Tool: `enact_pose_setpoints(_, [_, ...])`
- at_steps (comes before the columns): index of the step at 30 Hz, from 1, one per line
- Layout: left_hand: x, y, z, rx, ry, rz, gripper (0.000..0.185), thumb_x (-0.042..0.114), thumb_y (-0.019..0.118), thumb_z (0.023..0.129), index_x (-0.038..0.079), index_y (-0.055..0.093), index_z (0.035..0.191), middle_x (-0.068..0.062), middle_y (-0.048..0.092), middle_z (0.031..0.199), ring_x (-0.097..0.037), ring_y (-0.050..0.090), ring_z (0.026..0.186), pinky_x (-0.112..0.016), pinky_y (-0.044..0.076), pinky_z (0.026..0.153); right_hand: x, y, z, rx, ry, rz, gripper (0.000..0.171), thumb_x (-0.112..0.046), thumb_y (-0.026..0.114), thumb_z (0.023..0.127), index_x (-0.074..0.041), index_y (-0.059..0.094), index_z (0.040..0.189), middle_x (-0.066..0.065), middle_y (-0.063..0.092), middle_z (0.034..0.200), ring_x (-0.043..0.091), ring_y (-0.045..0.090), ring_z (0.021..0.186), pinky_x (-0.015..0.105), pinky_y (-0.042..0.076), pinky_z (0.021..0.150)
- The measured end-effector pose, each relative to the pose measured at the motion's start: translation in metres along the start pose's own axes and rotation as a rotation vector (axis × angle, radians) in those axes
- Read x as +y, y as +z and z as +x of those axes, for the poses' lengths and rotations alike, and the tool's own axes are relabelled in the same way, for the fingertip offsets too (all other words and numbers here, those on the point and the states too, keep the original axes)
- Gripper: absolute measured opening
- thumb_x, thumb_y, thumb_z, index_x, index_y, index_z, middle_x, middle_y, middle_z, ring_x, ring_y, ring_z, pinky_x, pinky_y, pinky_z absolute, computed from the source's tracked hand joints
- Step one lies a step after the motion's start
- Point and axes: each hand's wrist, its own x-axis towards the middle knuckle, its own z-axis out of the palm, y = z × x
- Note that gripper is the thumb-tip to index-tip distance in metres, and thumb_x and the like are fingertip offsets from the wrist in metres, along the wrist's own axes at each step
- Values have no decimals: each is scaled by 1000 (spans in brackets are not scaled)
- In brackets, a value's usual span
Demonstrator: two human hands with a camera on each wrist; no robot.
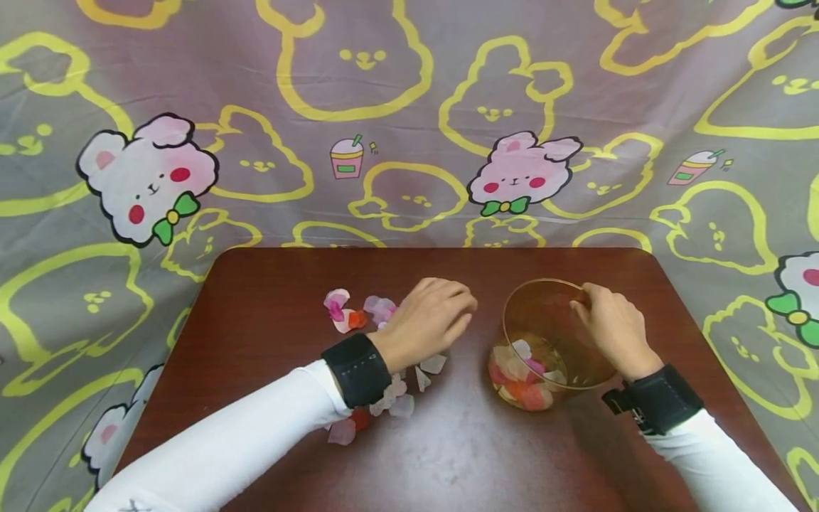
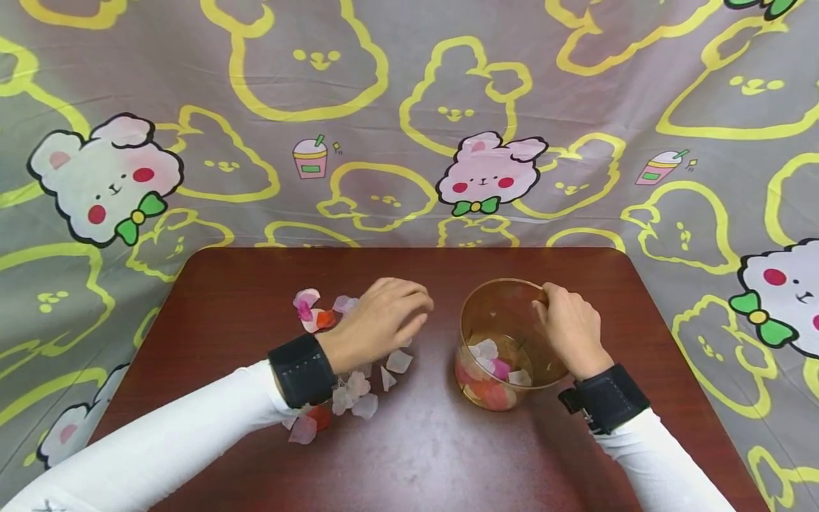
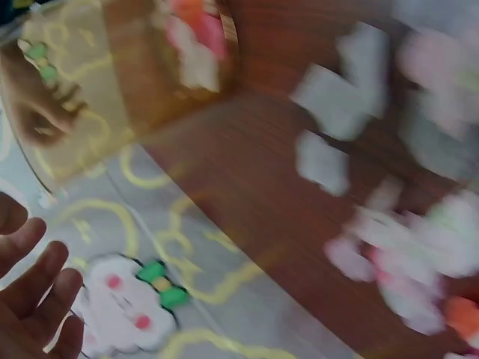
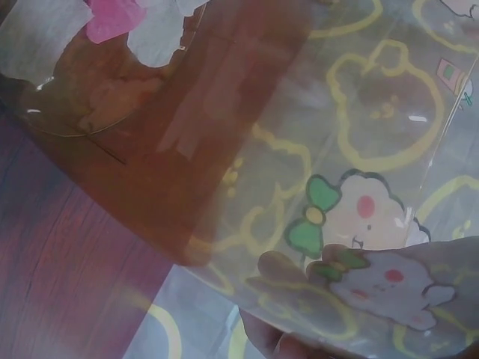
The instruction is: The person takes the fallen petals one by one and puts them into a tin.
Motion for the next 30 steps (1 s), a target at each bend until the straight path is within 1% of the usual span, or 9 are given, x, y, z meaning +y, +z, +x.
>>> enact_pose_setpoints(4, [-27,-1,-26,-24,-51,12,13,21,64,98,15,72,105,-3,71,110,-21,64,113,-41,47,104,0,0,0,4,2,-1,16,-18,65,97,-2,65,95,14,65,74,28,58,60,38,39,48])
enact_pose_setpoints(6, [-39,0,-38,-33,-84,14,15,21,65,97,14,73,107,-4,71,111,-23,64,113,-43,47,104,0,0,0,1,0,-1,16,-18,65,97,-2,65,96,15,65,75,27,58,60,38,39,48])
enact_pose_setpoints(11, [-67,3,-65,-49,-188,14,21,20,67,95,9,72,112,-9,72,115,-28,65,115,-46,48,106,0,1,-1,-4,-13,-2,16,-17,66,98,-1,66,98,15,66,75,25,56,58,35,37,47])
enact_pose_setpoints(17, [-107,10,-97,-90,-316,86,25,19,67,95,4,71,114,-13,72,116,-32,64,114,-50,47,105,0,2,0,-4,-18,5,16,-17,65,98,-2,66,96,14,66,75,26,57,59,35,37,47])
enact_pose_setpoints(20, [-126,13,-112,-108,-375,112,27,18,69,94,2,70,115,-16,71,117,-35,65,112,-52,48,102,0,2,0,-1,-20,6,15,-17,66,98,-2,66,96,14,66,75,26,58,59,35,37,47])
enact_pose_setpoints(25, [-148,17,-127,-129,-478,115,36,19,73,91,0,67,121,-20,71,115,-38,65,107,-53,50,97,0,2,0,6,-20,5,15,-17,66,97,-2,66,95,14,66,74,26,58,59,35,37,47])
enact_pose_setpoints(28, [-155,20,-133,-167,-526,117,42,19,74,91,-1,64,126,-22,70,117,-40,64,108,-54,50,99,0,2,0,3,-18,3,15,-17,66,97,-2,66,95,15,67,75,26,58,59,35,38,47])
enact_pose_setpoints(30, [-158,23,-135,-197,-545,126,44,19,74,91,1,63,129,-23,68,118,-41,64,109,-55,50,99,0,3,0,2,-17,3,15,-16,66,97,-2,66,96,15,68,76,27,59,60,36,38,47])
